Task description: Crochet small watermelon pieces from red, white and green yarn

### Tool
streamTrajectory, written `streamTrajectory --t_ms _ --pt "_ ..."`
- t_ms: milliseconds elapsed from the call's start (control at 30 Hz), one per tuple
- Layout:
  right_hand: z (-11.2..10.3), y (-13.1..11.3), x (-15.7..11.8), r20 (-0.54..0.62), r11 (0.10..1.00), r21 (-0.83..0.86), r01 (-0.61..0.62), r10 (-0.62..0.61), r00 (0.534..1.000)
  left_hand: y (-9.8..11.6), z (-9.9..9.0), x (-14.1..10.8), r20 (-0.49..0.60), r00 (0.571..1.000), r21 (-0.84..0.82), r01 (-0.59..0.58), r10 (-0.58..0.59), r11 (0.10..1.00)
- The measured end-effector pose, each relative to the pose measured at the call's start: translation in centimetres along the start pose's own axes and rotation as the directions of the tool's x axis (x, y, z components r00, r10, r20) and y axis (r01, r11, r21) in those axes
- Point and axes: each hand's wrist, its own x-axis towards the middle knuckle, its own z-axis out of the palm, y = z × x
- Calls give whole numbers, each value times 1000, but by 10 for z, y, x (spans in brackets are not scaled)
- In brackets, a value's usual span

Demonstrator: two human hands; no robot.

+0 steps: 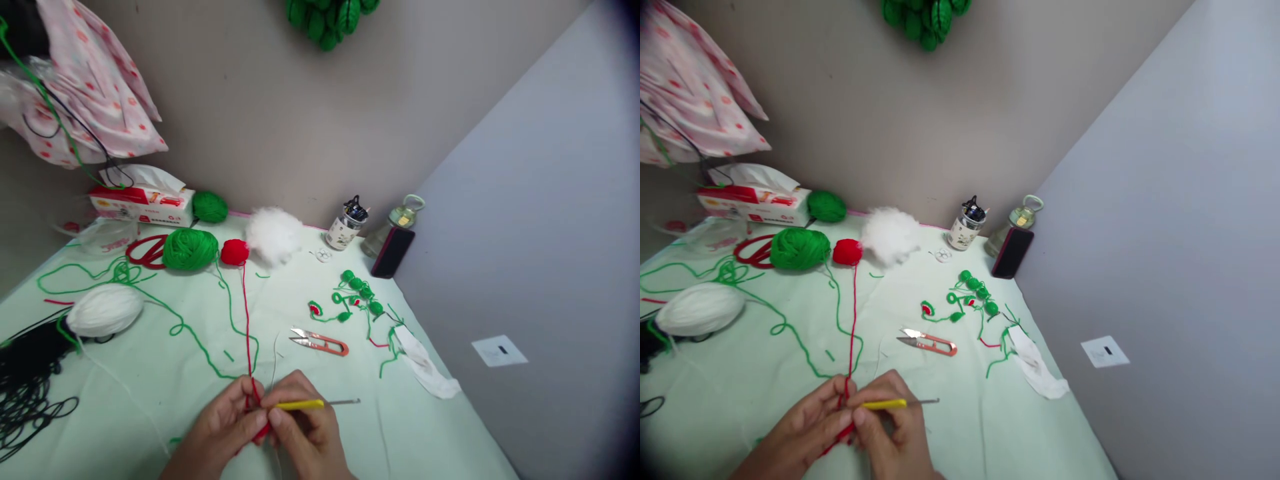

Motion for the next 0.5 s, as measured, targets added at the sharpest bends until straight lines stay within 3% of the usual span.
streamTrajectory --t_ms 200,367,500 --pt "4 -25 -3 -34 998 -28 64 -65 997 10 18 -18 -22 994 79 -103 105 991" --pt "1 -55 -17 -52 953 -187 239 -253 966 31 43 -47 -3 987 148 -160 162 976" --pt "-1 -73 -32 -4 939 -150 311 -315 949 41 59 -71 88 970 177 -237 225 955"
